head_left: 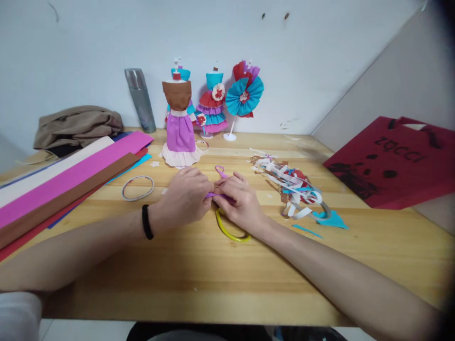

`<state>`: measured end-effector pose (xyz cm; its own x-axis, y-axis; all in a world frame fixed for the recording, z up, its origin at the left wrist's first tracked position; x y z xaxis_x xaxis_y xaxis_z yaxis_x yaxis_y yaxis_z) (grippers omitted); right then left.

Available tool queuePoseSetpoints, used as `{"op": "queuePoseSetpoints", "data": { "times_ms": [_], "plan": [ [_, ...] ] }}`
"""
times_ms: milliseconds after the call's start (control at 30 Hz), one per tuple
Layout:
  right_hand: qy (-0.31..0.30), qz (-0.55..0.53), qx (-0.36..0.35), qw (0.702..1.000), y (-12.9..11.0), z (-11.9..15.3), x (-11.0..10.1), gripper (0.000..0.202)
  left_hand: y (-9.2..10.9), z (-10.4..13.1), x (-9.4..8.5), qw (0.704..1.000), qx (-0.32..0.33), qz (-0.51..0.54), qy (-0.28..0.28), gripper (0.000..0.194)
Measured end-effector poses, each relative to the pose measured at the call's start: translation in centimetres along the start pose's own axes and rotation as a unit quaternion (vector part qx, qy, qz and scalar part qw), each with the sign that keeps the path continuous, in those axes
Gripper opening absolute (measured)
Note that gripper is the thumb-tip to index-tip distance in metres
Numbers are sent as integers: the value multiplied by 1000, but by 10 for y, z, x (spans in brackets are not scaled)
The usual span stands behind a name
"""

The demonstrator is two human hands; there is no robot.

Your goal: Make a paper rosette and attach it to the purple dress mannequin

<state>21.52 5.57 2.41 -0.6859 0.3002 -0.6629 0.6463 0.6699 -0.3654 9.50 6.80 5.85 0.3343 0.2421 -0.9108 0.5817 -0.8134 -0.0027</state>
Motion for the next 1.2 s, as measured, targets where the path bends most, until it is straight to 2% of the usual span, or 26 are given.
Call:
{"op": "queuePoseSetpoints", "data": {
  "times_ms": [100,200,267,333,400,467,533,600,700,867,1000,1200],
  "plan": [
    [9,4,-9,1000,-1,-1,-2,11,-1,-6,1,1000,4,10,1,14],
    [16,16,-8,1000,-2,-2,-8,7,-6,-10,1,999,-8,27,31,13],
    [20,29,1,999,-1,-2,-14,14,-15,-12,-1,994,-42,77,71,12],
    [10,50,26,998,0,-1,-20,25,-29,-11,0,973,-102,179,102,9],
    [-41,90,75,992,4,1,-21,29,-44,-9,9,923,-182,328,90,7],
    [-132,141,126,973,7,6,-16,31,-54,-5,24,839,-262,474,46,11],
    [-219,182,145,947,5,11,-11,36,-58,-3,36,760,-307,573,14,14],
    [-270,204,137,931,0,14,-10,43,-60,-2,43,714,-324,620,10,12],
    [-300,204,110,925,-7,17,-10,47,-63,-1,49,678,-336,654,7,10],
    [-288,151,112,939,-4,17,-13,47,-62,-2,53,646,-309,699,-5,12],
    [-266,7,176,948,6,13,-18,44,-65,0,58,627,-319,711,-3,9],
    [-228,-227,308,895,27,8,-21,35,-68,0,54,650,-322,689,-2,14]
  ]
}}
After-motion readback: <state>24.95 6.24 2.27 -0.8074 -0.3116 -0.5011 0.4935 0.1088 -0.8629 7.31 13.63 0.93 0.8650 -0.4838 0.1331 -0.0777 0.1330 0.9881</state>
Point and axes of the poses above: each hand's wrist, its own z-axis away from the middle knuckle, its own x-axis out of the palm, y = z × x, the point moved 6 cm from there along -z, towards the middle knuckle, and after that the axes turned 1 degree about y, right-handed, at the moved point
